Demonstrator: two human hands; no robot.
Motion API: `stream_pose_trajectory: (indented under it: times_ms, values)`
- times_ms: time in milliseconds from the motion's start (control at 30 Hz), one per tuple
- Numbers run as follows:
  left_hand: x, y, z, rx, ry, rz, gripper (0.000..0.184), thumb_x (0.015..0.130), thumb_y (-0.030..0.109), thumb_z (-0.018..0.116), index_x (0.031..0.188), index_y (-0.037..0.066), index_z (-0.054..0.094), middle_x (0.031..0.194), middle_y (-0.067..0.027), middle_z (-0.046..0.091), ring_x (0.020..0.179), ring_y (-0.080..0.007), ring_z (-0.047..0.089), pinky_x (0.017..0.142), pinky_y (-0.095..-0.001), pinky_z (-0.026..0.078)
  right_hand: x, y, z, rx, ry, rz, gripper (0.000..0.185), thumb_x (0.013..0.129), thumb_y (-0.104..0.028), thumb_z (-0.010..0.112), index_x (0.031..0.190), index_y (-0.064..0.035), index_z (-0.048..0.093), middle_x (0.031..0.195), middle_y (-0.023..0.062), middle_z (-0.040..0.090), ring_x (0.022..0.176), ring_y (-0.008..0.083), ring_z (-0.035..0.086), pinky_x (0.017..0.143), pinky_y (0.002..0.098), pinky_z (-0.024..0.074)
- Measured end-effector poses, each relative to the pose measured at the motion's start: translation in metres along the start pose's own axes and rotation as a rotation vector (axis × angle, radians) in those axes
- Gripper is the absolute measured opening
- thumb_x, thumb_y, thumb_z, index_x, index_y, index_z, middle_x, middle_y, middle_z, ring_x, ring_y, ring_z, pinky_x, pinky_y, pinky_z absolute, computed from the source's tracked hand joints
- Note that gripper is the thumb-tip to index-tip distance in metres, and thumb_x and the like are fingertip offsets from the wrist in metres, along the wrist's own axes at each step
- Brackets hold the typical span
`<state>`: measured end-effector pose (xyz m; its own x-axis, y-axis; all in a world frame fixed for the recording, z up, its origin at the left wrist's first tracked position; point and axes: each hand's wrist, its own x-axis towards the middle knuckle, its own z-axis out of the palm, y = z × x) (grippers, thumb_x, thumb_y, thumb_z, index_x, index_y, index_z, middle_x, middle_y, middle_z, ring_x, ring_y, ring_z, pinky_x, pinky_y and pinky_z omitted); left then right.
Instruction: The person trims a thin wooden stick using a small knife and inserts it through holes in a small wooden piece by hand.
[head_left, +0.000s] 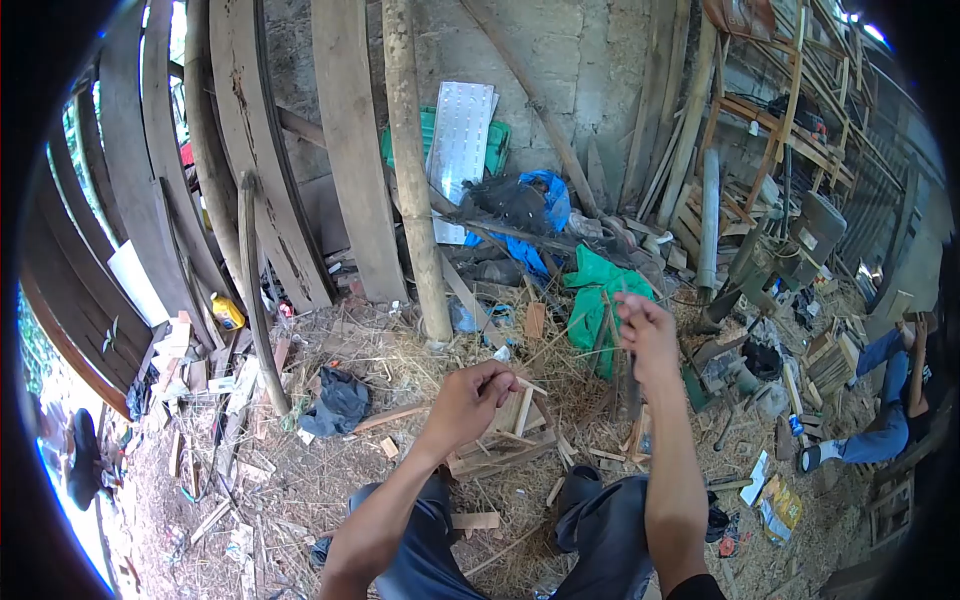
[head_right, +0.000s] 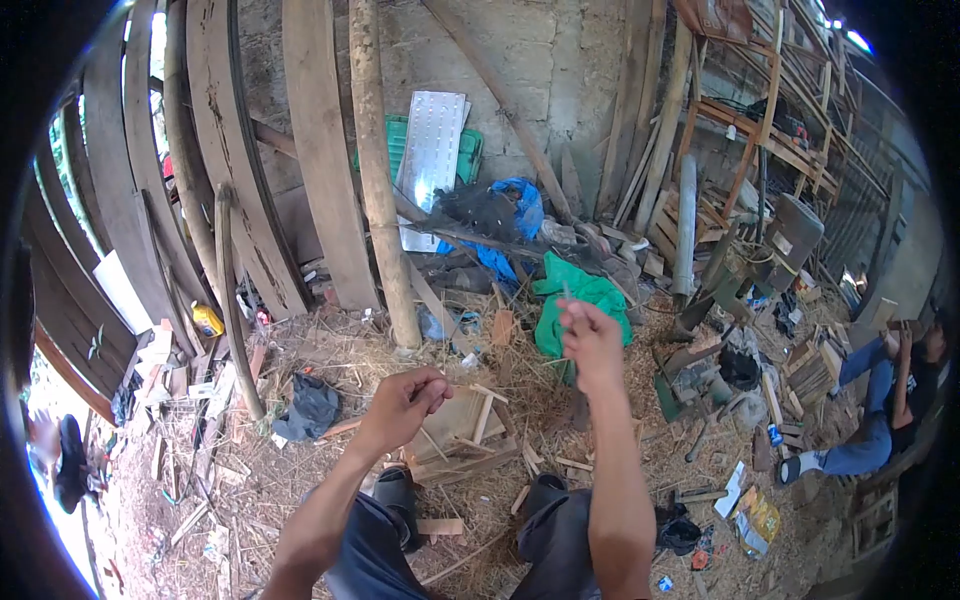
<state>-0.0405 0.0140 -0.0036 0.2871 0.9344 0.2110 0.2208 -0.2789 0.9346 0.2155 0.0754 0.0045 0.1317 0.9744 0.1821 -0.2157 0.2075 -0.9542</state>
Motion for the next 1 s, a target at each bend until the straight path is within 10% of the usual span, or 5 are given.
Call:
stream_pose_trajectory:
  times_ms: [267,800,1000]
  values:
    - [0.007,-0.003,0.013,0.234,0.288,0.165,0.007,0.085,0.005,0.06,0.088,-0.001,0.062,0.062,-0.0165,0.06,0.048,-0.0211,0.057,0.047,-0.0317,0.042,-0.029,0.003,0.047,-0.048,-0.29,0.213,0.021,0.094,-0.015,0.053,0.104,0.0019,0.062,0.076,0.0012,0.057,0.051,0.0032,0.037,0.043,0.0182,0.0271]
    - [-0.002,0.002,0.006,0.228,0.201,0.115,0.009,0.086,0.005,0.057,0.087,-0.002,0.063,0.06,-0.0139,0.059,0.048,-0.0184,0.055,0.049,-0.0312,0.042,0.004,-0.01,-0.012,-0.027,0.011,0.035,0.02,0.093,-0.016,0.054,0.102,-0.0001,0.063,0.074,0.0004,0.057,0.05,0.0031,0.036,0.041,0.019,0.0264]
    - [0.005,-0.004,0.011,0.243,0.22,0.09,0.009,0.086,0.005,0.057,0.087,-0.002,0.063,0.059,-0.0138,0.058,0.048,-0.0183,0.055,0.049,-0.031,0.042,-0.032,-0.003,0.043,-0.04,-0.295,0.231,0.022,0.093,-0.016,0.055,0.105,0.0014,0.062,0.076,0.0018,0.058,0.05,0.0037,0.037,0.043,0.0188,0.0275]
